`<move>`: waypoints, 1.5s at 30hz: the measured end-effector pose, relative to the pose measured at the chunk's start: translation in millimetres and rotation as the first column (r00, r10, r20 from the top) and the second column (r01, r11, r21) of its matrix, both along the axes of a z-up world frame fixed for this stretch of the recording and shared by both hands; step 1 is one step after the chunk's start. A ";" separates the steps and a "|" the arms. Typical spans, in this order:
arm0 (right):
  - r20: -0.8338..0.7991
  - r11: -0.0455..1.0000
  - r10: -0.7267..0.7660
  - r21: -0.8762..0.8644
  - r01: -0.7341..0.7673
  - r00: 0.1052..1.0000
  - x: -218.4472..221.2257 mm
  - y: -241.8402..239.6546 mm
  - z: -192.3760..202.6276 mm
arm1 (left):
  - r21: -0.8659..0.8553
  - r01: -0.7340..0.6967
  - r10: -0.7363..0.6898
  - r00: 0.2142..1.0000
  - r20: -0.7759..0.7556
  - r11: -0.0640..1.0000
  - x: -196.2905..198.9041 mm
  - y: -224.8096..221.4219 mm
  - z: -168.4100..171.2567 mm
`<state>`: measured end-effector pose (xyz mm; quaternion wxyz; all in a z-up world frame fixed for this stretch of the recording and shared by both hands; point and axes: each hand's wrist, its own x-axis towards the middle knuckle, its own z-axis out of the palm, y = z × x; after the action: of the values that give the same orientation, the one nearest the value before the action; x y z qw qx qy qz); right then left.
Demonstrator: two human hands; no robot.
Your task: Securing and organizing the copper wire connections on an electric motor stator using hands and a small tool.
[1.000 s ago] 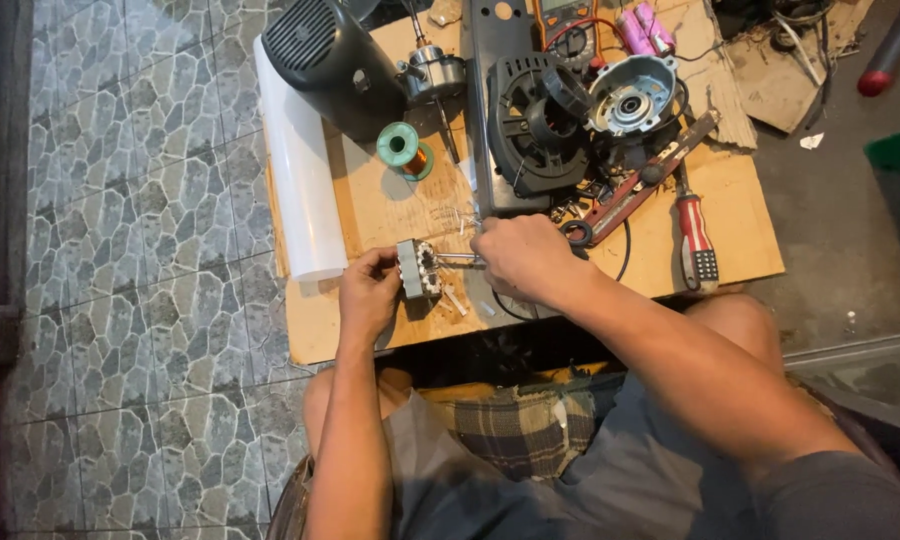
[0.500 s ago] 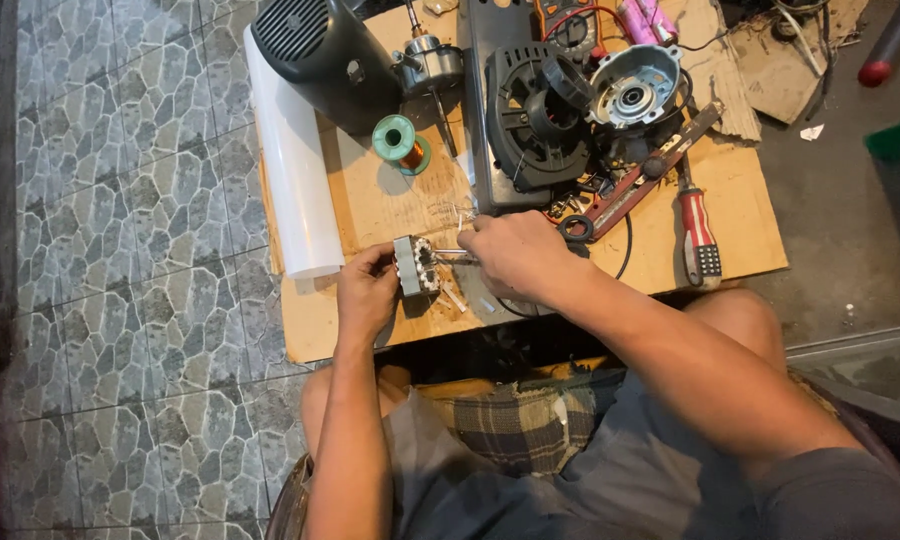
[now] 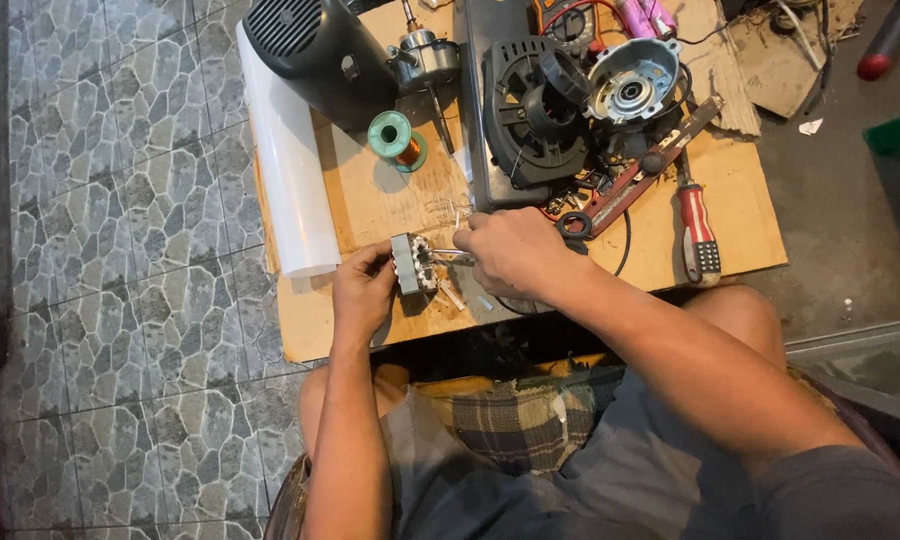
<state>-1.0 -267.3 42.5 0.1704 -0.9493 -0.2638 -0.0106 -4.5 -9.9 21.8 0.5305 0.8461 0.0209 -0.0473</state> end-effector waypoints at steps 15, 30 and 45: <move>0.021 1.000 -0.007 -0.016 0.008 1.000 -0.5 1.6 -3.1 | 0.024 -0.006 0.005 1.000 0.006 1.000 2.8 11.1 -17.2; -0.044 0.999 0.025 0.021 -0.024 0.999 1.9 4.7 -6.8 | -0.026 0.017 -0.016 0.999 0.040 1.000 1.5 2.0 -7.8; -0.214 0.987 -0.007 -0.159 -0.027 0.977 -2.8 -3.2 7.1 | 0.063 -0.017 0.015 1.000 0.022 0.998 3.6 6.4 -18.4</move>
<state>-3.8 -270.5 49.6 0.1207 -0.9543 -0.2489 0.1135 -0.9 -3.6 3.4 0.5040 0.8627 0.0234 -0.0332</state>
